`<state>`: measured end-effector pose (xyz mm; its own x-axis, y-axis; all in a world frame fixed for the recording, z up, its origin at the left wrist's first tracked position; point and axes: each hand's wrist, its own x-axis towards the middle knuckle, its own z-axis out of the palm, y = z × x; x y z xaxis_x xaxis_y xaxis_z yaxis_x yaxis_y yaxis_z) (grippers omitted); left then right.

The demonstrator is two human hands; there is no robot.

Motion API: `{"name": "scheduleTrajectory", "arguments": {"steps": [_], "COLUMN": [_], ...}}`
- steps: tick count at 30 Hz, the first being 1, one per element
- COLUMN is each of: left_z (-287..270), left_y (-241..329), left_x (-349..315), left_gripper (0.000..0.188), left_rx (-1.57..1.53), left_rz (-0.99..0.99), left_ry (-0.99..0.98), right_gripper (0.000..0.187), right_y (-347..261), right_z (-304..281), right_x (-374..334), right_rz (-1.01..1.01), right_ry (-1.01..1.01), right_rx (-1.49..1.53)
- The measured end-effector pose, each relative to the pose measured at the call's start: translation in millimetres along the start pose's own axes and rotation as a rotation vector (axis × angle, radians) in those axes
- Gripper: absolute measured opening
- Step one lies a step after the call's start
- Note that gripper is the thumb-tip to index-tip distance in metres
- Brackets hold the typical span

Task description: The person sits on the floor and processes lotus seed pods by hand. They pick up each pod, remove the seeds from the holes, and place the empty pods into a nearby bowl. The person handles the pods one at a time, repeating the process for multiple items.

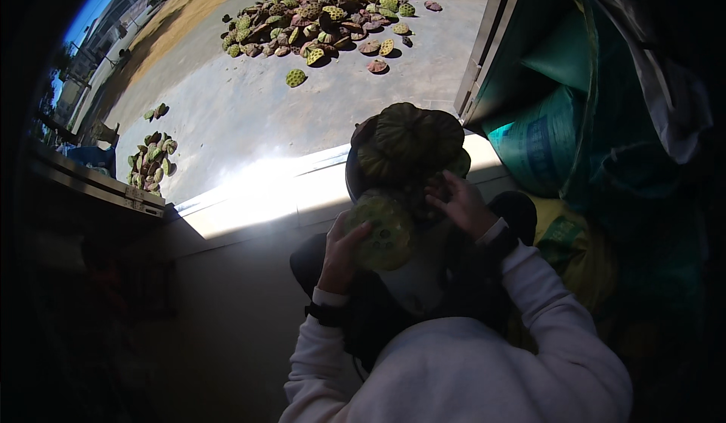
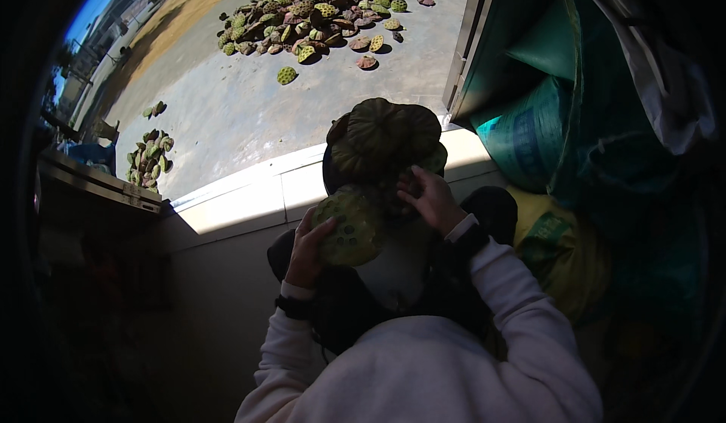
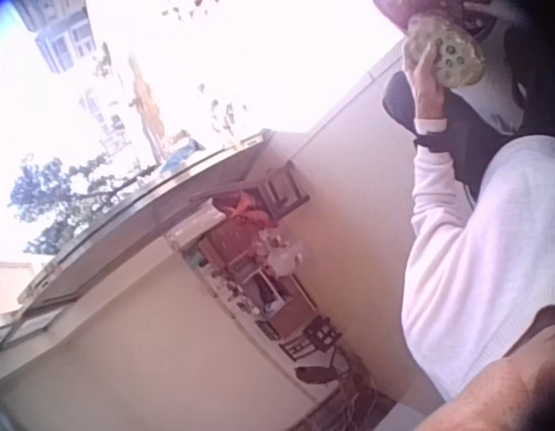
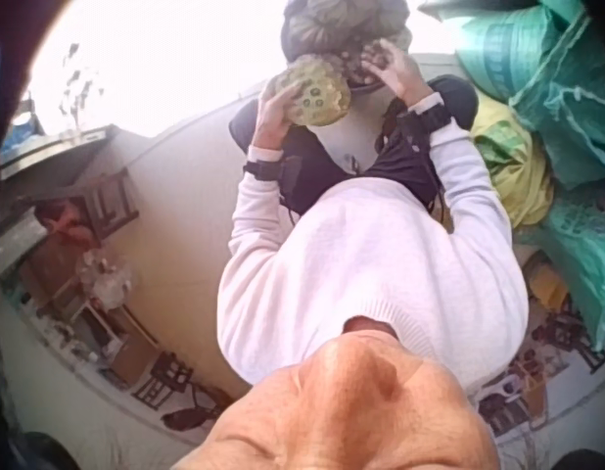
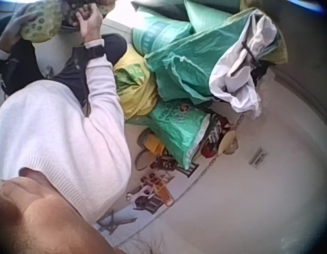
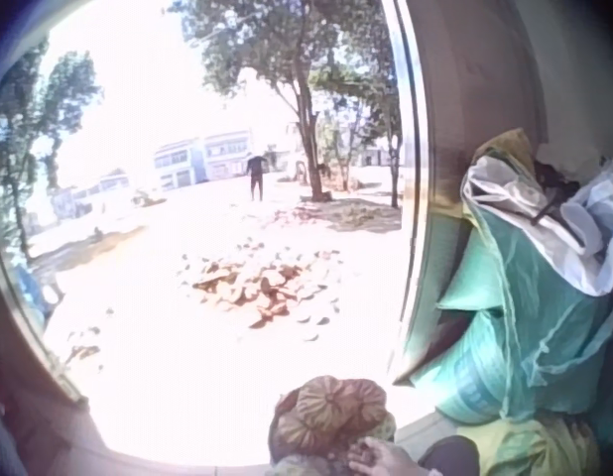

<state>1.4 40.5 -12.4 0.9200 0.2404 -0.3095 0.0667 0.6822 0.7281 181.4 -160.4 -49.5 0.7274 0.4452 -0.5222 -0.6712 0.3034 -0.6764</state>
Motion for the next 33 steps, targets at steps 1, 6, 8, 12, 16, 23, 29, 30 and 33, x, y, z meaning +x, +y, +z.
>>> {"name": "scheduleTrajectory", "arguments": {"steps": [1,6,8,12,16,23,29,30,33], "left_z": [1,9,10,13,18,26,20,19,17], "left_y": [-3,-13,-16,-24,-32,-16,-17,-20,-29], "left_x": [0,6,10,12,5,1,2,3,6], "left_gripper": [0.038,0.043,0.044,0.049,0.062,0.055,0.050,0.050,0.050], "left_rx": [0.005,0.235,0.214,0.112,0.284,0.335,-0.080,-0.162,-0.295], "left_rz": [-0.003,0.044,0.013,-0.007,0.068,0.059,-0.101,-0.097,-0.081], "left_ry": [-0.007,0.050,0.053,0.107,-0.010,-0.052,-0.166,-0.180,-0.210], "right_gripper": [0.040,0.060,0.057,0.050,0.042,0.037,0.032,0.032,0.030], "right_y": [-2,7,17,27,27,15,27,28,25], "right_z": [7,30,33,32,35,41,48,48,47], "right_x": [3,-23,-31,-36,-40,-45,-55,-56,-57], "right_rz": [-0.043,-0.119,-0.197,-0.201,-0.396,-0.353,-0.042,-0.019,0.104], "right_ry": [-0.021,-0.171,-0.321,-0.277,-0.204,-0.304,-0.323,-0.361,-0.447], "right_rx": [-0.014,-0.488,-0.714,-0.746,-0.827,-0.811,-0.243,-0.155,0.006]}}
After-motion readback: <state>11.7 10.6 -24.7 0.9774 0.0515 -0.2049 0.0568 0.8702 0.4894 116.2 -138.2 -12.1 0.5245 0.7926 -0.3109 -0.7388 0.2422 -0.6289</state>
